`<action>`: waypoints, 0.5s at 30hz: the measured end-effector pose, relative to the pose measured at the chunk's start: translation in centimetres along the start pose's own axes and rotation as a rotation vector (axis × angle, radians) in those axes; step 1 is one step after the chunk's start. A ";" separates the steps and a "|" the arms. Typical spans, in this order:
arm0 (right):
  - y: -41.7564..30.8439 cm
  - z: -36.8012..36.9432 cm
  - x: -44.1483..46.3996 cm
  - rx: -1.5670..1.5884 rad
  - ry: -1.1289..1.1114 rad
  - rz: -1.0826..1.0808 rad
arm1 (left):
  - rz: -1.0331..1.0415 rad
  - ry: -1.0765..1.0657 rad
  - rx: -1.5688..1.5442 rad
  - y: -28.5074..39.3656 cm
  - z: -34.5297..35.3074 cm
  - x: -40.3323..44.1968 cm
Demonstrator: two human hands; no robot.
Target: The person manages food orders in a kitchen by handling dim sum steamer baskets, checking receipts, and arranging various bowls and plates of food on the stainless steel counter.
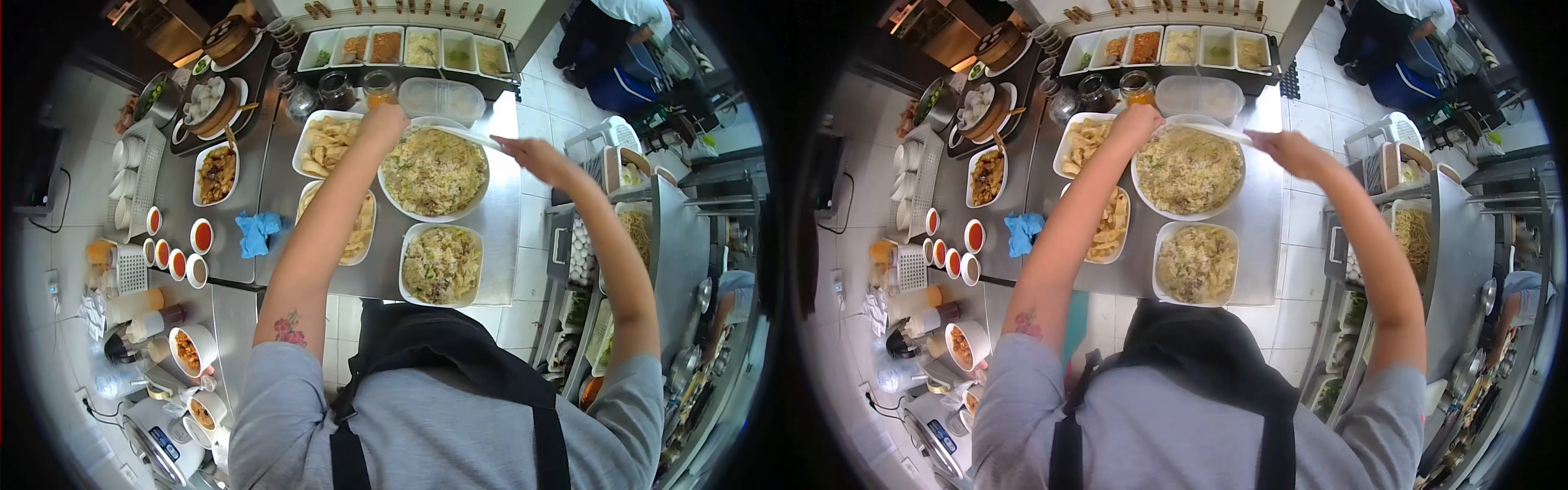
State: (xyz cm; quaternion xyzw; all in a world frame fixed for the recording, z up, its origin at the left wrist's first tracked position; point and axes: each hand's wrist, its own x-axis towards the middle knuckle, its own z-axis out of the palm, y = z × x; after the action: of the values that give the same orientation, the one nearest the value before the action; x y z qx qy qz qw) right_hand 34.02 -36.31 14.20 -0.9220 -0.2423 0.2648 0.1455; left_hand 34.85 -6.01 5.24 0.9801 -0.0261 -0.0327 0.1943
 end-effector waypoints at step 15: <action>-4.7 8.8 -10.7 0.529 0.313 0.217 | -0.032 0.072 -0.008 0.7 1.7 -3.2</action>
State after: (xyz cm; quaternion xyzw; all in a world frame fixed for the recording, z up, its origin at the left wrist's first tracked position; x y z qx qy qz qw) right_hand 19.44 -36.69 13.31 -0.9022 -0.0399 0.1876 0.3863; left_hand 31.51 -7.06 4.06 0.9801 -0.0032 -0.0007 0.1987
